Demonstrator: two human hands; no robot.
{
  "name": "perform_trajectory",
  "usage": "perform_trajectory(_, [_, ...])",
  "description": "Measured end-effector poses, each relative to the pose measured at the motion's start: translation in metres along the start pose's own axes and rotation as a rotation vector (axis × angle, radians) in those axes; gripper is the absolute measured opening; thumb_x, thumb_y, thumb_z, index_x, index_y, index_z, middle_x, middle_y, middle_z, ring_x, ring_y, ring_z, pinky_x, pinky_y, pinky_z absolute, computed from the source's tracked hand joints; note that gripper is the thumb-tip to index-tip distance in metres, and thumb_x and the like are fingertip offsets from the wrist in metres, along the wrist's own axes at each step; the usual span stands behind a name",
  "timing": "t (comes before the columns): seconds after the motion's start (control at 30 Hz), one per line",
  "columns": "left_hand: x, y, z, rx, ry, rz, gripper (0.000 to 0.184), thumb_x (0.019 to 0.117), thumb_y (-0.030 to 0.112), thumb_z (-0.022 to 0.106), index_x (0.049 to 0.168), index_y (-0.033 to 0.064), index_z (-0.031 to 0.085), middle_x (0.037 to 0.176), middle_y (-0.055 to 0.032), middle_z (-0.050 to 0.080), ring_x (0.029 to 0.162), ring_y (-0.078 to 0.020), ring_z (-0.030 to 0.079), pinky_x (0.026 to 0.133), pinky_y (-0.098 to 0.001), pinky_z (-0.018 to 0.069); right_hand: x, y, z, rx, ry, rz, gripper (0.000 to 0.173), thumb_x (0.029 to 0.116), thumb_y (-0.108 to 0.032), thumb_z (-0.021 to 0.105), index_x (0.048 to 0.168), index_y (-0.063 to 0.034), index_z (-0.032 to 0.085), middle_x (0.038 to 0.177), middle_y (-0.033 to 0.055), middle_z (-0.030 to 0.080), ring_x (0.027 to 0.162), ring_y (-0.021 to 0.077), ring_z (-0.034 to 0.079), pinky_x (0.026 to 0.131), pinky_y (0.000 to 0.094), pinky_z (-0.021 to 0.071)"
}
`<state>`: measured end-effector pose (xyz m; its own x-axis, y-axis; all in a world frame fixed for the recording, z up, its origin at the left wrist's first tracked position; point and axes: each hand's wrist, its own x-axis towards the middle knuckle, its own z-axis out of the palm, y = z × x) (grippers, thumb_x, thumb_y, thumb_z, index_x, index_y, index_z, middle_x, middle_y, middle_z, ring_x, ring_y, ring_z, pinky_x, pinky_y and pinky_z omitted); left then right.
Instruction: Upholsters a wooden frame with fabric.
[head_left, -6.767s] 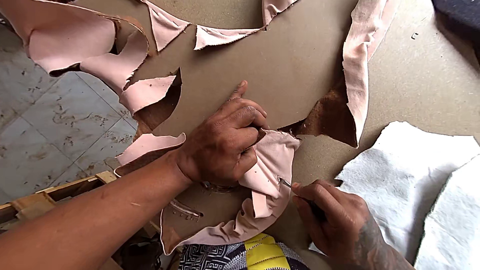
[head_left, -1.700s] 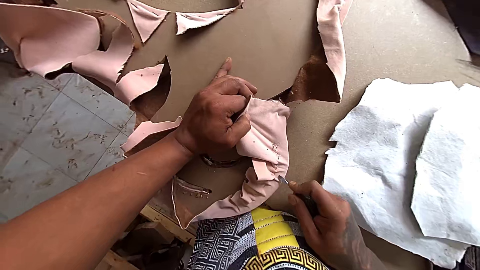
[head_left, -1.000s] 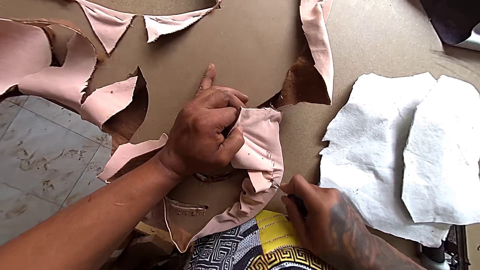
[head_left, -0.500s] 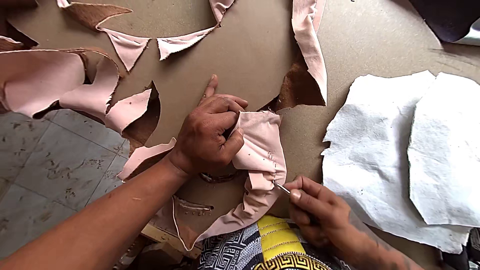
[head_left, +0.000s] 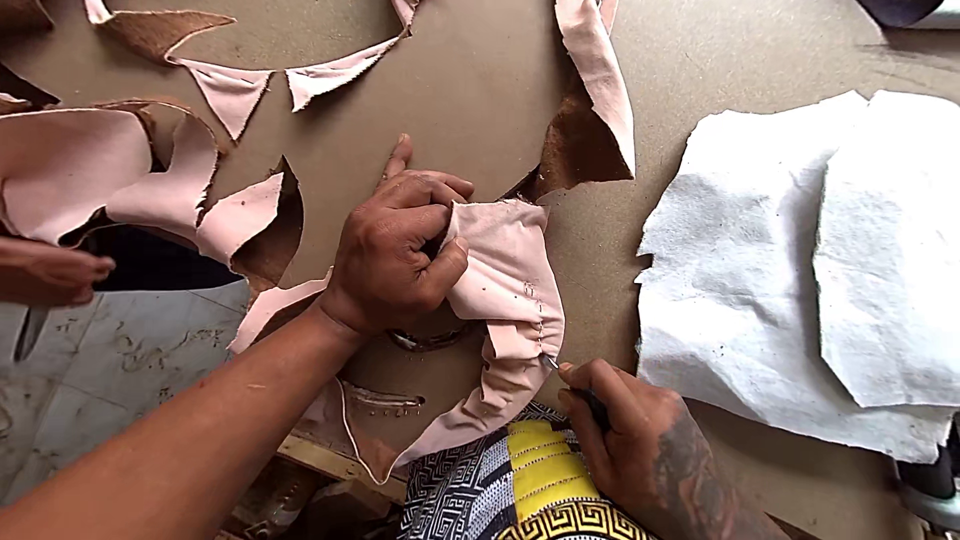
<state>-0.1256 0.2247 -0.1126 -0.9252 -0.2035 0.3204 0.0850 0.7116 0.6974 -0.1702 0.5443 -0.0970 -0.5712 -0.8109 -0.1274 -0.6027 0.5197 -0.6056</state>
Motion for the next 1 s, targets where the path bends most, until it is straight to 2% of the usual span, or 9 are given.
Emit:
perform_trajectory(0.13, [0.000,0.000,0.001,-0.015,0.005,-0.008,0.024,0.0927,0.018,0.056,0.079,0.0049,0.071,0.111,-0.0102,0.074,0.127,-0.0239,0.063,0.128,-0.0604,0.0215,0.012,-0.025,-0.008,-0.151,-0.010,0.013,0.023,0.1005,-0.032,0.053,0.100,-0.0177,0.070,0.072,-0.0047,0.065,0.055,0.0074,0.059,0.043,0.0271,0.0462])
perform_trajectory(0.23, [0.000,-0.002,0.002,-0.030,0.002,-0.004,0.024,0.0927,0.019,0.057,0.081,0.0052,0.072,0.111,-0.0092,0.074,0.127,-0.0240,0.063,0.128,-0.0616,0.0205,0.002,-0.011,0.001,-0.364,-0.073,-0.036,0.031,0.1058,-0.040,0.045,0.117,-0.0228,0.068,0.081,-0.0008,0.070,0.057,0.0138,0.064,0.046,0.0322,0.0465])
perform_trajectory(0.3, [0.000,-0.003,0.002,-0.037,0.000,0.000,0.024,0.0926,0.020,0.057,0.081,0.0053,0.071,0.110,-0.0092,0.074,0.127,-0.0242,0.064,0.128,-0.0625,0.0200,-0.001,-0.011,0.008,-0.475,-0.085,-0.047,0.032,0.1061,-0.040,0.042,0.117,-0.0233,0.065,0.077,0.0016,0.067,0.053,0.0179,0.062,0.043,0.0361,0.0441])
perform_trajectory(0.47, [0.000,-0.002,0.002,-0.044,0.001,0.005,0.025,0.0932,0.020,0.056,0.082,0.0048,0.071,0.112,-0.0101,0.074,0.127,-0.0238,0.063,0.128,-0.0621,0.0190,0.017,-0.033,-0.005,0.046,-0.080,0.171,0.020,0.1004,-0.035,0.054,0.099,-0.0171,0.064,0.064,-0.0092,0.058,0.050,0.0017,0.053,0.043,0.0223,0.0452])
perform_trajectory(0.6, [-0.001,-0.002,0.002,-0.033,0.001,0.009,0.025,0.0931,0.021,0.056,0.083,0.0049,0.072,0.112,-0.0097,0.074,0.127,-0.0235,0.063,0.128,-0.0616,0.0189,0.012,-0.021,0.005,-0.118,0.039,-0.061,0.023,0.1007,-0.027,0.052,0.095,-0.0116,0.068,0.067,-0.0015,0.062,0.051,0.0099,0.058,0.042,0.0278,0.0446])
perform_trajectory(0.73, [0.001,-0.001,0.002,-0.026,-0.001,0.008,0.024,0.0928,0.019,0.055,0.083,0.0050,0.072,0.112,-0.0090,0.074,0.128,-0.0231,0.063,0.128,-0.0618,0.0197,0.011,-0.005,-0.005,0.498,-0.217,0.331,0.022,0.1032,-0.038,0.058,0.110,-0.0184,0.067,0.074,-0.0041,0.064,0.058,0.0079,0.058,0.051,0.0280,0.0500])
perform_trajectory(0.83, [0.003,0.001,0.001,-0.016,-0.017,0.004,0.026,0.0925,0.020,0.054,0.082,0.0040,0.071,0.111,-0.0089,0.074,0.128,-0.0247,0.063,0.127,-0.0634,0.0199,0.014,-0.004,0.000,0.160,-0.091,0.059,0.021,0.1010,-0.033,0.057,0.106,-0.0165,0.068,0.077,-0.0057,0.066,0.060,0.0054,0.061,0.050,0.0267,0.0516])
perform_trajectory(0.9, [0.005,0.002,0.002,-0.016,-0.021,0.000,0.026,0.0923,0.021,0.055,0.082,0.0038,0.071,0.112,-0.0090,0.074,0.127,-0.0249,0.063,0.127,-0.0636,0.0207,0.011,-0.012,0.001,0.410,-0.122,0.243,0.023,0.1029,-0.031,0.057,0.112,-0.0127,0.068,0.078,-0.0043,0.067,0.059,0.0047,0.060,0.051,0.0238,0.0509])
perform_trajectory(1.0, [0.004,0.003,-0.001,-0.013,-0.027,0.000,0.025,0.0924,0.023,0.056,0.087,0.0049,0.073,0.116,-0.0077,0.073,0.130,-0.0243,0.061,0.127,-0.0638,0.0216,0.018,-0.001,-0.006,1.321,-0.399,0.590,0.025,0.1050,-0.030,0.057,0.121,-0.0121,0.061,0.069,0.0013,0.054,0.047,0.0082,0.046,0.040,0.0239,0.0392])
